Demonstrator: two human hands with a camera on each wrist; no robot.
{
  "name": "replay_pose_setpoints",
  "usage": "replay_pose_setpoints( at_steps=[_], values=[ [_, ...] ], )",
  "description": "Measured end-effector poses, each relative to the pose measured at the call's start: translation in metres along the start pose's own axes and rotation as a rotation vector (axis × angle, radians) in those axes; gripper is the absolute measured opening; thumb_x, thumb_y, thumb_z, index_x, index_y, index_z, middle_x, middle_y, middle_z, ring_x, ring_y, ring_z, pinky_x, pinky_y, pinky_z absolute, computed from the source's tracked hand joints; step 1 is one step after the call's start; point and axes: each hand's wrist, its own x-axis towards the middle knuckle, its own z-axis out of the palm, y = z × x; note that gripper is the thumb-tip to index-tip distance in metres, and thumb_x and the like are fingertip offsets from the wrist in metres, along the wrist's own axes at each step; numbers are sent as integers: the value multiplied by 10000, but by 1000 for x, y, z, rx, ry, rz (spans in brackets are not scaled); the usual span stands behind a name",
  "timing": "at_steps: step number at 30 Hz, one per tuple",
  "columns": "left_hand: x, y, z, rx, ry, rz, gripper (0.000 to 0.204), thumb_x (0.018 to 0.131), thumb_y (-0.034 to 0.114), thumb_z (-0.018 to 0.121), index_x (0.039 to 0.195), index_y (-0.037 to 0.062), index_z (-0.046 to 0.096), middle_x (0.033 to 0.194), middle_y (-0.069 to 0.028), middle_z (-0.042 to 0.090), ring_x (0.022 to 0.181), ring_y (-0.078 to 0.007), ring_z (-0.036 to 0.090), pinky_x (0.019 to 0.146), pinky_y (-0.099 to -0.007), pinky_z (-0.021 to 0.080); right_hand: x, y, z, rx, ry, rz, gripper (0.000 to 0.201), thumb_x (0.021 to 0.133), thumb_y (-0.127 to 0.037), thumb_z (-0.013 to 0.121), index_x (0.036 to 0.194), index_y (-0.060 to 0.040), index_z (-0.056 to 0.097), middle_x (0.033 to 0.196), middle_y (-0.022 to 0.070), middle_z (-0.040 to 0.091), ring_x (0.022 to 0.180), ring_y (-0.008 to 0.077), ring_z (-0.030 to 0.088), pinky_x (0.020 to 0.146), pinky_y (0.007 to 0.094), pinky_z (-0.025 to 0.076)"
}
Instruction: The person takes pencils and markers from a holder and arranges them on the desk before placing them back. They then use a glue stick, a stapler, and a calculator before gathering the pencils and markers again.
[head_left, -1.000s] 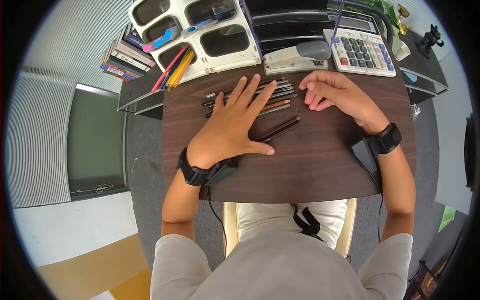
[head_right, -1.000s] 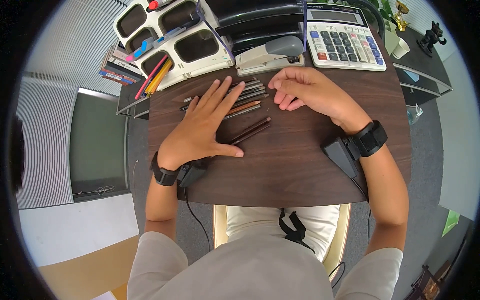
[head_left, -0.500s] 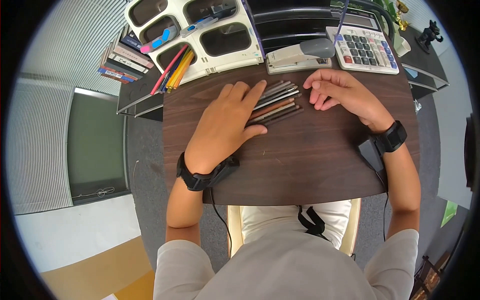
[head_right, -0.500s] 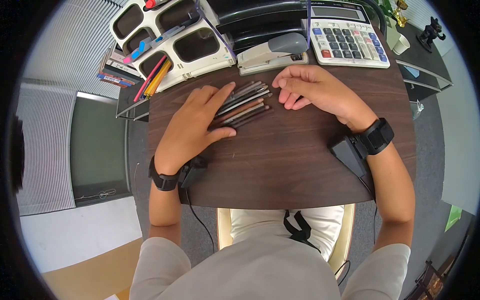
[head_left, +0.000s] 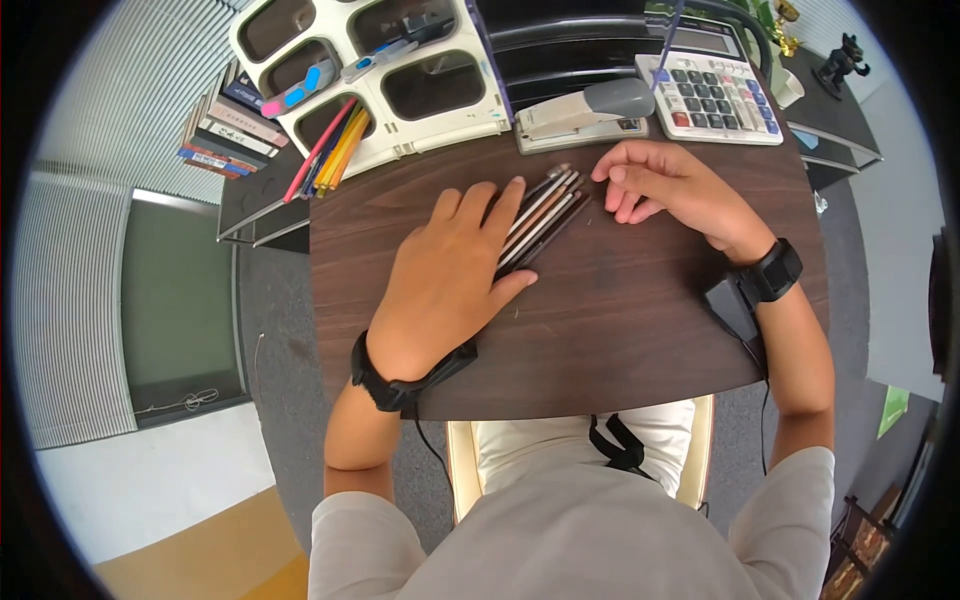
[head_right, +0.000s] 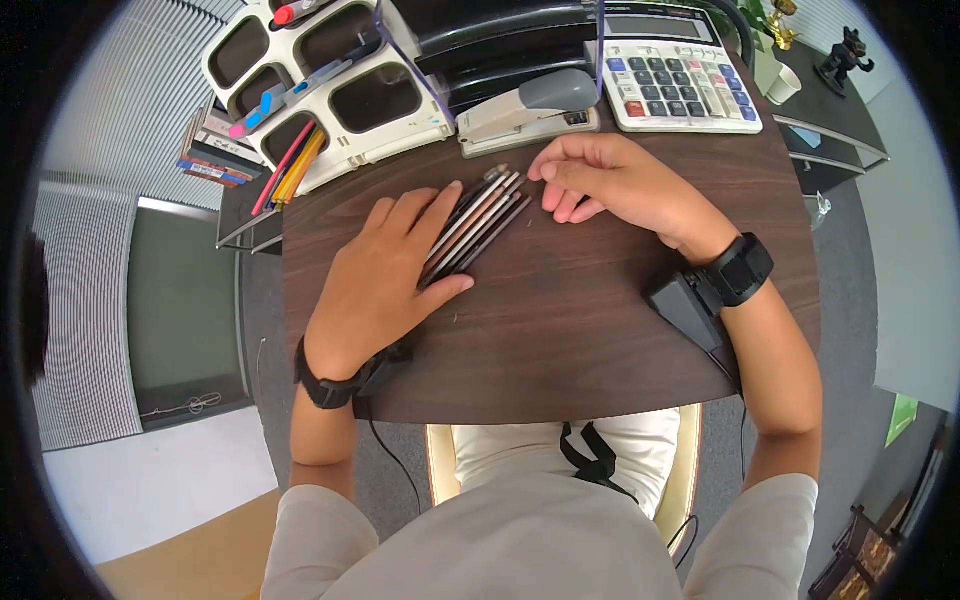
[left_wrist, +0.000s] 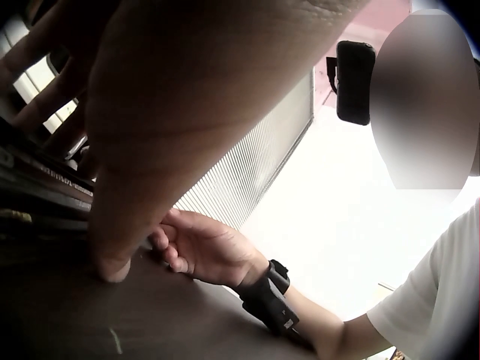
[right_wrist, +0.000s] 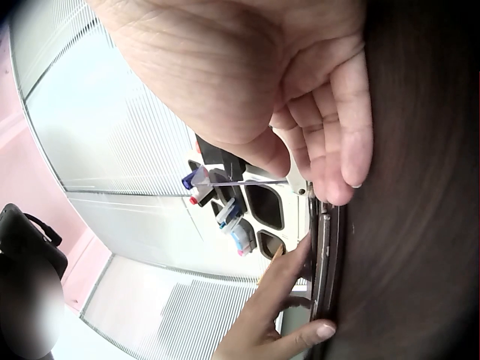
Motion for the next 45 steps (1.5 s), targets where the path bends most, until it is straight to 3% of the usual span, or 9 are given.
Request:
replay_pose_setpoints(
  at_steps=[6, 15, 45],
  values=[
    [-2, 3, -9, 13, -130, -90, 646, 717, 166, 717, 1305, 34, 484, 1143, -92, 516, 1052, -294, 524, 796, -388, 504, 0, 0, 1, -1, 7, 1, 267, 976, -291, 509, 1077, -64, 604, 864, 14, 632, 794, 81, 599, 739, 221, 498],
    [-3, 5, 2, 111, -35, -1, 601, 651, -8, 636, 1237, -21, 506, 1087, -139, 496, 1017, -307, 527, 806, -386, 498, -1, 0, 1, -4, 13, 2, 229, 967, -220, 481, 1082, -65, 604, 872, 18, 634, 794, 81, 606, 740, 218, 503],
    [-1, 1, 6, -27, -64, 67, 475, 585, 23, 627, 1035, 3, 474, 957, -146, 481, 909, -335, 513, 729, -418, 466, -1, 1, 1, -6, 7, 5, 234, 966, -236, 503, 1078, -63, 613, 882, 22, 636, 812, 96, 615, 750, 228, 510]
  ],
)
